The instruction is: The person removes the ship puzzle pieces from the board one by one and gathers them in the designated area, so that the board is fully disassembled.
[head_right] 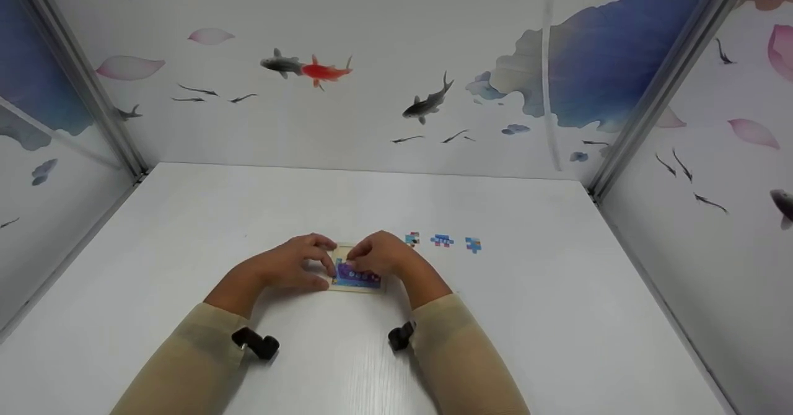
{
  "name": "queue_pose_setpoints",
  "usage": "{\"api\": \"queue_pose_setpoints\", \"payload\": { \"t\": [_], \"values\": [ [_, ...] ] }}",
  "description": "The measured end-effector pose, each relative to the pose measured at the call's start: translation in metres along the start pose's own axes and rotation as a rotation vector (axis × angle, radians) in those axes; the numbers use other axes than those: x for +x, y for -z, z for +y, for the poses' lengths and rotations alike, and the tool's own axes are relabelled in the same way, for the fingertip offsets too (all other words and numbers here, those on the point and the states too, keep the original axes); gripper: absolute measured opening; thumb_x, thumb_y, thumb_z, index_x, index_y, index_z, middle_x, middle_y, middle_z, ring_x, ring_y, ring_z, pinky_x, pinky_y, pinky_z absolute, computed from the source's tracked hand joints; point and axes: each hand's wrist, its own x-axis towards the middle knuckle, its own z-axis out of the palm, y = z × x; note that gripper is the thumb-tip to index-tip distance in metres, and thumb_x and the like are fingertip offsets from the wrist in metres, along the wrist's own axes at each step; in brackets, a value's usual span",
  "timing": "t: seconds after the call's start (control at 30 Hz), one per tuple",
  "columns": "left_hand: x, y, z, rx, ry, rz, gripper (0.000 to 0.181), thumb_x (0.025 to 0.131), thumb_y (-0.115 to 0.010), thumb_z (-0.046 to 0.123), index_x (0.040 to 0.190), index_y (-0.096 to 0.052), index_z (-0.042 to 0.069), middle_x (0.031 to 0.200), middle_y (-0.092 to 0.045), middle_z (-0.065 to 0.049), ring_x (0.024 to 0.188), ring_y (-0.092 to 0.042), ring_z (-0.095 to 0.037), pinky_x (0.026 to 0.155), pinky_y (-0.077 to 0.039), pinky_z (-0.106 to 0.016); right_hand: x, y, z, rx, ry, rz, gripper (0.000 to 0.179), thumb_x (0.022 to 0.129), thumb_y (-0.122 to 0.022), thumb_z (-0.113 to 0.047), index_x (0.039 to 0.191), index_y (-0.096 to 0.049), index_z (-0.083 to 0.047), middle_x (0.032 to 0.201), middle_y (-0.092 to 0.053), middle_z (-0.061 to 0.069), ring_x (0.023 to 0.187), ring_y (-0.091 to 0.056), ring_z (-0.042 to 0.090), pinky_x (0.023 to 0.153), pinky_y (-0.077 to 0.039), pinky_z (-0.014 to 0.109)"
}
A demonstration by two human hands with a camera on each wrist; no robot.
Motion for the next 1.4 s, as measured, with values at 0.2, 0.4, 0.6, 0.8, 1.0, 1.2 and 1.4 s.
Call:
{"api": "queue_pose_setpoints", "payload": {
  "t": [0.2,0.4,0.6,0.8,1.0,1.2,1.4],
  "values": [
    [-0.0009,0.0000,0.0007,-0.008,0.005,0.010,0.011,0.092,-0.084,0.035,0.095,-0.078,0.044,0.159,-0.052,0.009,0.157,-0.039,-0.031,0.130,-0.030,-0.059,0.0006,-0.0010,0.0032,0.050,-0.019,0.033,0.015,0.101,-0.075,-0.027,0.113,-0.083,-0.029,0.118,-0.077,-0.004,0.107,-0.066,0.019,0.102,-0.058,0.042],
    [-0.0005,-0.0005,0.0002,-0.012,0.004,0.016,0.011,0.091,-0.085,0.035,0.095,-0.078,0.043,0.158,-0.053,0.010,0.157,-0.038,-0.031,0.131,-0.029,-0.058,-0.0005,-0.0004,0.0042,0.124,-0.031,0.032,0.012,0.099,-0.078,-0.029,0.110,-0.082,-0.028,0.115,-0.077,-0.004,0.107,-0.066,0.020,0.098,-0.057,0.039],
    [0.0009,0.0000,-0.0010,-0.014,-0.005,0.018,0.011,0.091,-0.085,0.035,0.094,-0.077,0.041,0.157,-0.054,0.011,0.157,-0.040,-0.030,0.130,-0.031,-0.058,-0.0017,0.0001,0.0021,0.148,-0.034,0.039,0.010,0.097,-0.080,-0.028,0.107,-0.082,-0.028,0.108,-0.078,-0.004,0.102,-0.066,0.019,0.094,-0.058,0.035],
    [0.0013,0.0000,-0.0022,-0.006,-0.011,0.024,0.011,0.089,-0.085,0.035,0.095,-0.076,0.036,0.157,-0.055,0.010,0.157,-0.039,-0.030,0.131,-0.030,-0.057,0.0004,-0.0009,0.0018,0.160,-0.058,0.059,0.009,0.096,-0.082,-0.028,0.104,-0.083,-0.028,0.106,-0.078,-0.003,0.100,-0.065,0.020,0.088,-0.056,0.032],
    [0.0014,0.0006,-0.0037,0.000,-0.027,0.025,0.018,0.090,-0.085,0.035,0.104,-0.075,0.029,0.157,-0.056,0.009,0.157,-0.041,-0.030,0.131,-0.030,-0.055,0.0006,0.0003,0.0026,0.169,-0.075,0.068,0.010,0.096,-0.082,-0.029,0.106,-0.082,-0.030,0.108,-0.078,-0.003,0.102,-0.067,0.020,0.095,-0.057,0.035],
    [0.0018,0.0008,-0.0035,0.021,-0.042,0.024,0.025,0.090,-0.085,0.036,0.110,-0.074,0.026,0.157,-0.056,0.008,0.156,-0.043,-0.030,0.131,-0.031,-0.054,0.0004,0.0029,0.0029,0.195,-0.070,0.069,0.013,0.098,-0.079,-0.026,0.111,-0.081,-0.028,0.112,-0.077,-0.001,0.103,-0.069,0.020,0.098,-0.059,0.036],
    [0.0028,0.0006,-0.0042,0.043,-0.045,0.028,0.033,0.090,-0.084,0.037,0.119,-0.073,0.026,0.158,-0.056,0.008,0.155,-0.044,-0.027,0.130,-0.033,-0.052,-0.0002,0.0045,0.0029,0.218,-0.084,0.075,0.014,0.097,-0.080,-0.026,0.111,-0.081,-0.028,0.112,-0.078,-0.001,0.102,-0.072,0.020,0.100,-0.060,0.037]
  ]
}}
